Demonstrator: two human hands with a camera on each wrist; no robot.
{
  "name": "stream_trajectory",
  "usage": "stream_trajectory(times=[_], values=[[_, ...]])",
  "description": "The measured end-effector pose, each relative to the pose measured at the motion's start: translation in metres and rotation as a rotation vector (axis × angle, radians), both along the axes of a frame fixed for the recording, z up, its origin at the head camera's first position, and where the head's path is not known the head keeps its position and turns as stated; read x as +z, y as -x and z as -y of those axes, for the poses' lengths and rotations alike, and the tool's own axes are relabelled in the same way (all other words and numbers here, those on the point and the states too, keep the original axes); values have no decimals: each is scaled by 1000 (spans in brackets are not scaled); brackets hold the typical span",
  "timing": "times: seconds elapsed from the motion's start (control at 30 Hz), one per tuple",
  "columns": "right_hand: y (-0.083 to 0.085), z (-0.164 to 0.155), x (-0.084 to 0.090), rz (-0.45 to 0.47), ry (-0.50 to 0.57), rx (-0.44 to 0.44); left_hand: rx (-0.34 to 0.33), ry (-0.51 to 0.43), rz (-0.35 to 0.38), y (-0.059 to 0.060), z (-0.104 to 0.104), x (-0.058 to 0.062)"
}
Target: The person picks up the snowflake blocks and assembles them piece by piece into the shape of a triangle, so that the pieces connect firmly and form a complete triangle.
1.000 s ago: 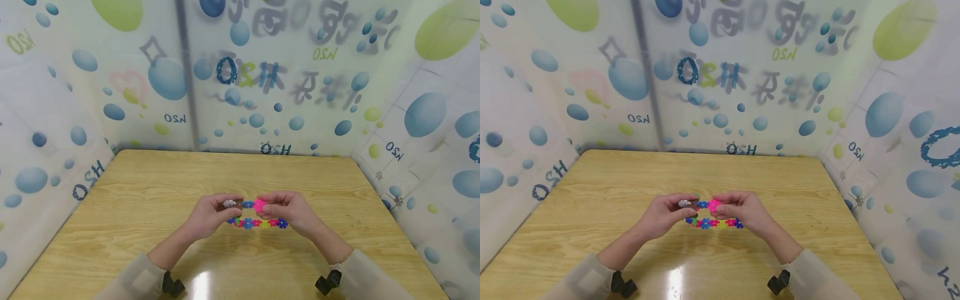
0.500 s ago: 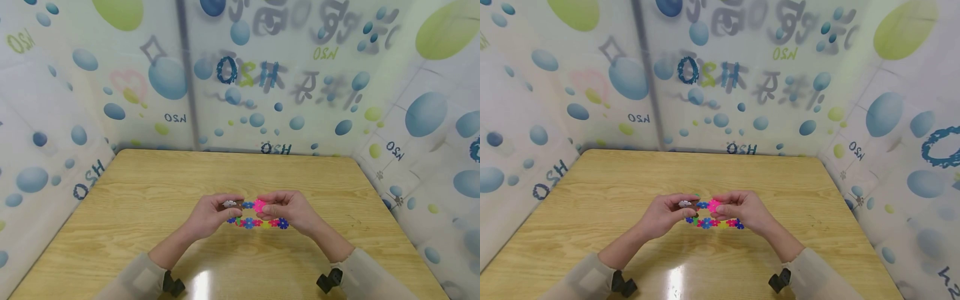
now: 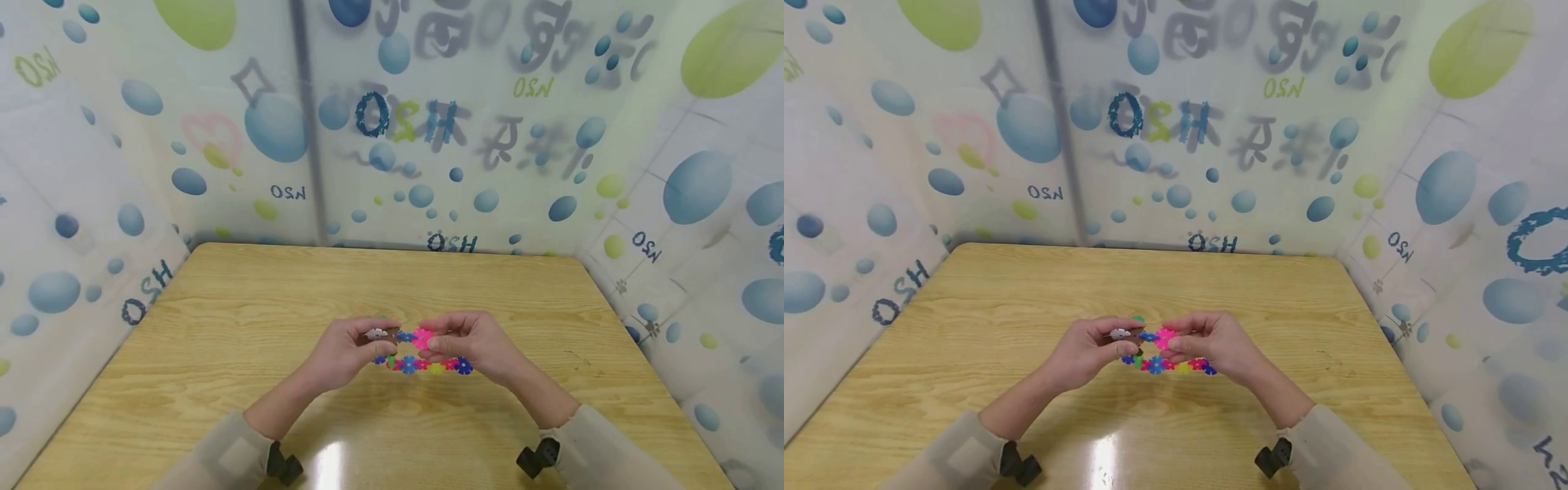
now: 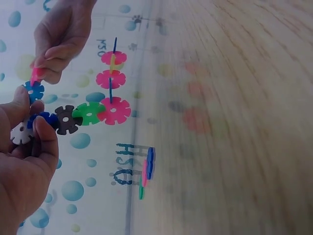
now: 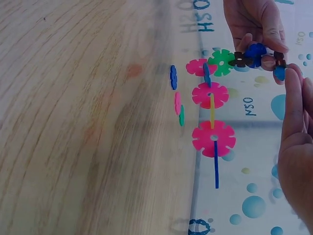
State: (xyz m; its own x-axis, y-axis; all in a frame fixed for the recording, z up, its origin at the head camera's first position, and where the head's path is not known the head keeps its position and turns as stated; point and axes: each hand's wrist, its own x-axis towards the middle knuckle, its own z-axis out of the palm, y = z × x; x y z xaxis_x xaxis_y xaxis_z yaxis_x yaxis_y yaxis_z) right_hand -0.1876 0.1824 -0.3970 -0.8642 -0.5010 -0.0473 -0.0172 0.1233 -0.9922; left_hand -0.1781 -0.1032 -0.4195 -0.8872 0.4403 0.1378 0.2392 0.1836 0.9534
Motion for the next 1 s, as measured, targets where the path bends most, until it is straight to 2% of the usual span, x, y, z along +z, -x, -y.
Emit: stream_trajectory(times=[0.27,0.53,0.83,1.0], values=[[1,3,-1,6,-6,12,10,1,20,-1,3,0],[5,9,-1,39,-23,31,32,-1,87,0,12,1],[11,13,-1,-15,-85,69,39,-44,78,1,19,4],[23,12,-5,-56,-118,70,57,-49,86,0,24,8]])
